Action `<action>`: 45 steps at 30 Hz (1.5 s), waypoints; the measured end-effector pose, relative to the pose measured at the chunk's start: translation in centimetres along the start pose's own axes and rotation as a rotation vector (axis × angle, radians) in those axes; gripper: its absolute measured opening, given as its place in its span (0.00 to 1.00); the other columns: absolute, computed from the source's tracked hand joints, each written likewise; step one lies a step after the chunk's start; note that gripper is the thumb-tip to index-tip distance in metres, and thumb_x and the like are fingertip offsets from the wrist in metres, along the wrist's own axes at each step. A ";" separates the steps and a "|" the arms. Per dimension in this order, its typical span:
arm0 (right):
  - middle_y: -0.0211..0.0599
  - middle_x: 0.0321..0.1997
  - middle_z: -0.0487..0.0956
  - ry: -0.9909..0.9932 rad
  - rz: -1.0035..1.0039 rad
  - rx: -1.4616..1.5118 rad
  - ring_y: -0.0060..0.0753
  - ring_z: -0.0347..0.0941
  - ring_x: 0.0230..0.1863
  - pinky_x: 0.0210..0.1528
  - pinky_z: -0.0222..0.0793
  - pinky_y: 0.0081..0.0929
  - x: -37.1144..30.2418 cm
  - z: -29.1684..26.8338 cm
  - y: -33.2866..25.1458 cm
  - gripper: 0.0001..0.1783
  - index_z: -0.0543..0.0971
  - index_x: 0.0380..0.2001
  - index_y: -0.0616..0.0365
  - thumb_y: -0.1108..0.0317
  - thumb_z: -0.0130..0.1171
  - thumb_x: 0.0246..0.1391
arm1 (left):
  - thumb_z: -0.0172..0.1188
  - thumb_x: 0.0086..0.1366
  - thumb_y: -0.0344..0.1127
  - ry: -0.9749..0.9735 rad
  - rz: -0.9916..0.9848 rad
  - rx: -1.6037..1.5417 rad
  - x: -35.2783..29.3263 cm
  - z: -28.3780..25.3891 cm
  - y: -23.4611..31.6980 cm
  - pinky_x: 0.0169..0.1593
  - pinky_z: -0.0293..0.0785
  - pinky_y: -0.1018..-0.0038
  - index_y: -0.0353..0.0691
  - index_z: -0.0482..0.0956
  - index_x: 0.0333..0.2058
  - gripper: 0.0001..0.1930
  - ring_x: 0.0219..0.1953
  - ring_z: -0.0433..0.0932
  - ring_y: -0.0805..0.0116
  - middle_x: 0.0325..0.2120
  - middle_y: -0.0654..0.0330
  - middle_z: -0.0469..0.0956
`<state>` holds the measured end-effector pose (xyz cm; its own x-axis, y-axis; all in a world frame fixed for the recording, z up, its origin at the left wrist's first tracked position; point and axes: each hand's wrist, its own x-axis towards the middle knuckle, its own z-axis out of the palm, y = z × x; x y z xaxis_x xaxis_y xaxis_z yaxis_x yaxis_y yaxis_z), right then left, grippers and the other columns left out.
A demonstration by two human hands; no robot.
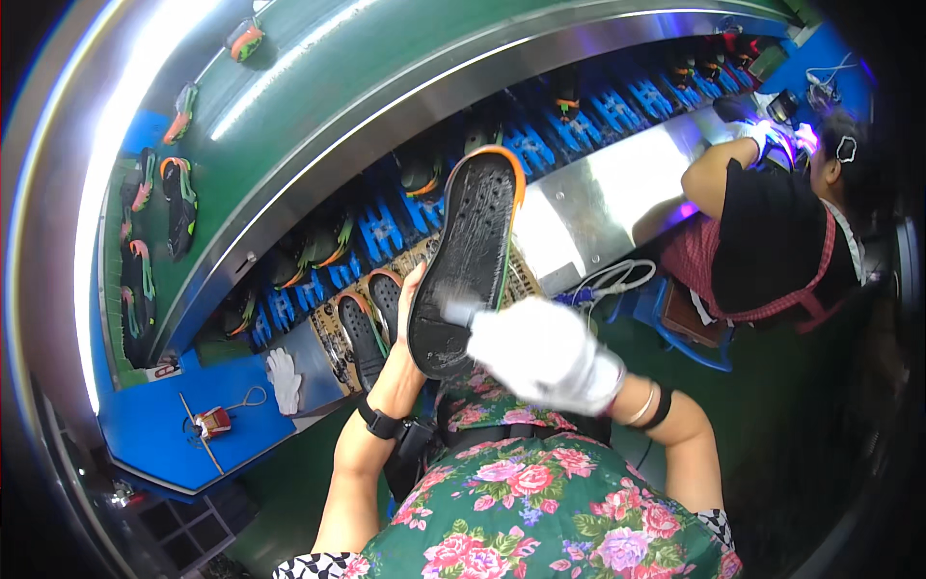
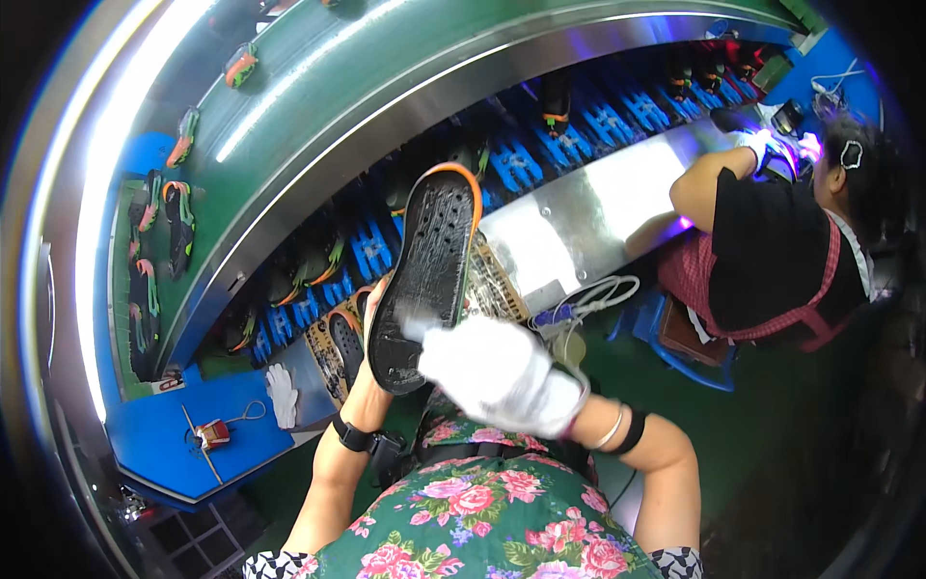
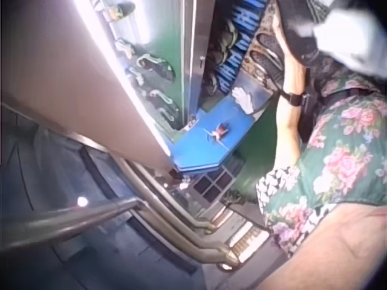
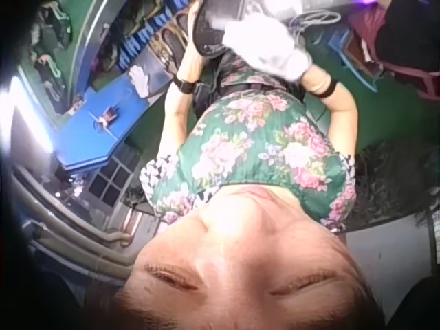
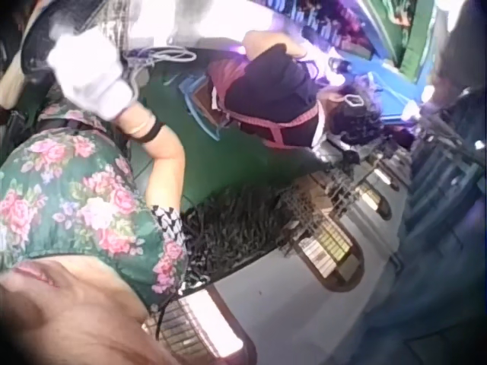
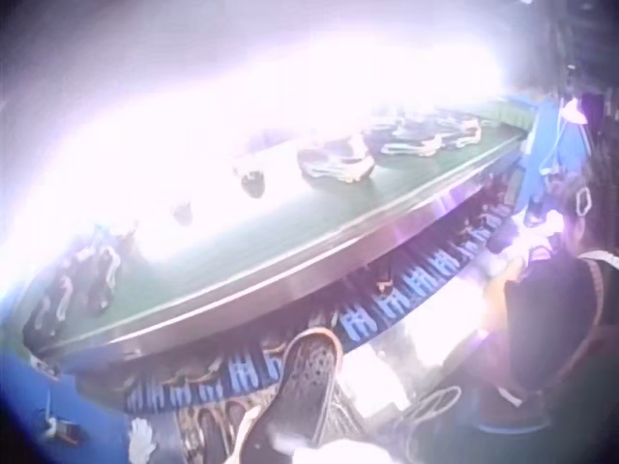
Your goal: Applying adhesive to the bottoms of shoe soles using a brush on a factory assembly line.
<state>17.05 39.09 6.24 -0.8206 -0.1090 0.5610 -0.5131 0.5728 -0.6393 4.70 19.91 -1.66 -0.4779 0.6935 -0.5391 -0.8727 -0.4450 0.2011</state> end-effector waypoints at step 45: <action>0.47 0.46 0.86 0.708 0.998 1.340 0.30 0.82 0.39 0.39 0.77 0.22 -8.8 2.1 7.8 0.12 0.83 0.46 0.66 0.79 0.61 0.59 | 0.67 0.58 0.72 -0.658 0.380 0.356 -9.5 6.4 13.1 0.21 0.81 0.69 0.31 0.45 0.73 0.63 0.36 0.83 0.43 0.59 0.22 0.64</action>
<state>19.72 42.81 -4.79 -0.8462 0.3611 -0.3918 -0.0757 -0.8094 -0.5824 -2.83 11.10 11.30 -0.6107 0.7705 0.1826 -0.5668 -0.5864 0.5787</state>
